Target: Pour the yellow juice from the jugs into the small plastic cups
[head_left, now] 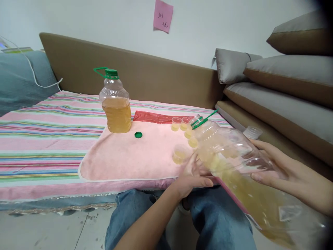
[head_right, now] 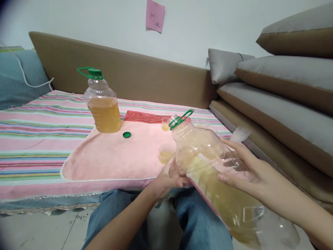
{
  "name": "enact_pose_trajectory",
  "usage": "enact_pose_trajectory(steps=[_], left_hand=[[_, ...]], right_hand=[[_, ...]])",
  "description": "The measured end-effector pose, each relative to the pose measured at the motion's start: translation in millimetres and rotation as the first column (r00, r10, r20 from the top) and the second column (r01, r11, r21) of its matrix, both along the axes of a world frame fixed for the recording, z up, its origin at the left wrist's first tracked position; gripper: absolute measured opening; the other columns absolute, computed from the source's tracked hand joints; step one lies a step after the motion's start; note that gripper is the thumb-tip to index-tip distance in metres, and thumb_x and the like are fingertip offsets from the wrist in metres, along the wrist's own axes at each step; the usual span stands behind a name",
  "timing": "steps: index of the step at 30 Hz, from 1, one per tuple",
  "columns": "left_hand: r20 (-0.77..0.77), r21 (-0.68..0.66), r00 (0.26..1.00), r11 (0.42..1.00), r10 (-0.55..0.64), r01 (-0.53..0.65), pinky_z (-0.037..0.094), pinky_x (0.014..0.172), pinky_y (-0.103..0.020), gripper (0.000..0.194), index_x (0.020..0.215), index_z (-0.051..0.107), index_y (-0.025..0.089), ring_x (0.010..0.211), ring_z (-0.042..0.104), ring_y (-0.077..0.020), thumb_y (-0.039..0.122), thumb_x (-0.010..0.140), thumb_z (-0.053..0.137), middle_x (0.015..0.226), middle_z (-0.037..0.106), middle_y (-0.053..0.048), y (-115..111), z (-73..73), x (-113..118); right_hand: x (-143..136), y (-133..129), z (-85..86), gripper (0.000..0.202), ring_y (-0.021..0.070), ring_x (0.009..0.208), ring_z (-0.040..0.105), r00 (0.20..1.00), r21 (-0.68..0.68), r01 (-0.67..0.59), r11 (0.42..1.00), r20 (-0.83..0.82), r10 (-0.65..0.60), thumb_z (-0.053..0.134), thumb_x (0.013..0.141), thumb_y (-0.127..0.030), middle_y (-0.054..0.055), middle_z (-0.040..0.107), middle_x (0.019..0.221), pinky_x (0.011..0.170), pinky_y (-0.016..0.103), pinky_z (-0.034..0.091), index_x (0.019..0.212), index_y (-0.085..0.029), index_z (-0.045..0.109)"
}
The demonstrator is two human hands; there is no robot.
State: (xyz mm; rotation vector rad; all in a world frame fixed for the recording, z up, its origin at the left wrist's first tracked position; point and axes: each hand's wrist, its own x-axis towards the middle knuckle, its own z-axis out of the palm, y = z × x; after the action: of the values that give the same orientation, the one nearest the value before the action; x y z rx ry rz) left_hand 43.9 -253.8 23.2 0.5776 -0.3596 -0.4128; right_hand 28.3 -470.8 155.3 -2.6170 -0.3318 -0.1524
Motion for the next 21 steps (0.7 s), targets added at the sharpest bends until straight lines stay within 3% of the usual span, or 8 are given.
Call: enact_pose_trajectory(steps=[3, 6, 10, 13, 18, 21], left_hand=[[0.064, 0.051, 0.997, 0.998, 0.034, -0.037, 0.054, 0.083, -0.032, 0.114, 0.145, 0.036, 0.033, 0.099, 0.069, -0.0225, 0.023, 0.047, 0.093, 0.148, 0.047, -0.015, 16.6, 3.5, -1.3], [0.118, 0.106, 0.989, 0.989, 0.094, -0.107, 0.054, 0.083, -0.034, 0.11, 0.145, 0.037, 0.033, 0.092, 0.071, -0.0215, 0.034, 0.05, 0.093, 0.15, 0.044, -0.017, 34.9, 9.2, -5.7], [0.163, 0.141, 0.941, 0.937, 0.296, -0.319, 0.055, 0.083, -0.037, 0.101, 0.142, 0.043, 0.032, 0.094, 0.071, -0.025, 0.047, 0.053, 0.089, 0.147, 0.049, -0.017, 62.5, 18.0, -13.2], [0.175, 0.119, 0.869, 0.866, 0.464, -0.486, 0.056, 0.085, -0.037, 0.095, 0.139, 0.049, 0.028, 0.102, 0.069, -0.0286, 0.055, 0.055, 0.085, 0.137, 0.058, -0.017, 84.6, 24.2, -20.6], [0.134, 0.032, 0.744, 0.748, 0.654, -0.663, 0.054, 0.088, -0.036, 0.065, 0.131, 0.058, 0.027, 0.115, 0.063, -0.0284, 0.056, 0.074, 0.07, 0.136, 0.06, -0.013, 122.4, 33.0, -35.1], [0.072, 0.023, 0.597, 0.597, 0.799, -0.802, 0.053, 0.091, -0.036, 0.051, 0.121, 0.063, 0.026, 0.115, 0.064, -0.0267, 0.054, 0.079, 0.063, 0.132, 0.063, -0.012, 145.2, 36.2, -40.8]], right_hand=[[-6.0, 9.0, -1.1, 0.075, 0.027, 0.136, 0.047, 0.996, 0.143, -0.061, 0.988, -0.049, 0.068, 0.063, 0.076, -0.061, -0.002, 0.045, 0.153, 0.108, 0.042, 0.044, 0.143, -0.043, 0.036], [-10.7, 24.6, -4.0, 0.073, 0.0305, 0.135, 0.047, 0.994, 0.284, -0.104, 0.953, -0.005, 0.11, 0.066, 0.076, -0.057, 0.003, 0.047, 0.15, 0.111, 0.049, 0.04, 0.14, -0.037, 0.04], [-10.9, 53.0, -12.3, 0.071, 0.0301, 0.135, 0.046, 0.97, 0.472, -0.241, 0.848, 0.152, 0.191, 0.07, 0.076, -0.051, 0.004, 0.049, 0.147, 0.111, 0.047, 0.04, 0.14, -0.034, 0.041], [-5.5, 80.8, -21.6, 0.077, 0.0296, 0.133, 0.048, 0.954, 0.613, -0.297, 0.732, 0.226, 0.198, 0.071, 0.076, -0.05, 0.005, 0.049, 0.146, 0.111, 0.049, 0.039, 0.143, -0.034, 0.036], [11.6, 139.9, -38.3, 0.088, 0.0314, 0.121, 0.057, 0.934, 0.759, -0.357, 0.545, 0.285, 0.214, 0.072, 0.072, -0.059, 0.008, 0.059, 0.127, 0.101, 0.056, 0.047, 0.145, -0.036, 0.029], [24.5, 180.8, -49.7, 0.089, 0.0315, 0.119, 0.057, 0.91, 0.774, -0.415, 0.479, 0.336, 0.244, 0.07, 0.072, -0.062, 0.007, 0.058, 0.124, 0.1, 0.059, 0.046, 0.145, -0.039, 0.024]])
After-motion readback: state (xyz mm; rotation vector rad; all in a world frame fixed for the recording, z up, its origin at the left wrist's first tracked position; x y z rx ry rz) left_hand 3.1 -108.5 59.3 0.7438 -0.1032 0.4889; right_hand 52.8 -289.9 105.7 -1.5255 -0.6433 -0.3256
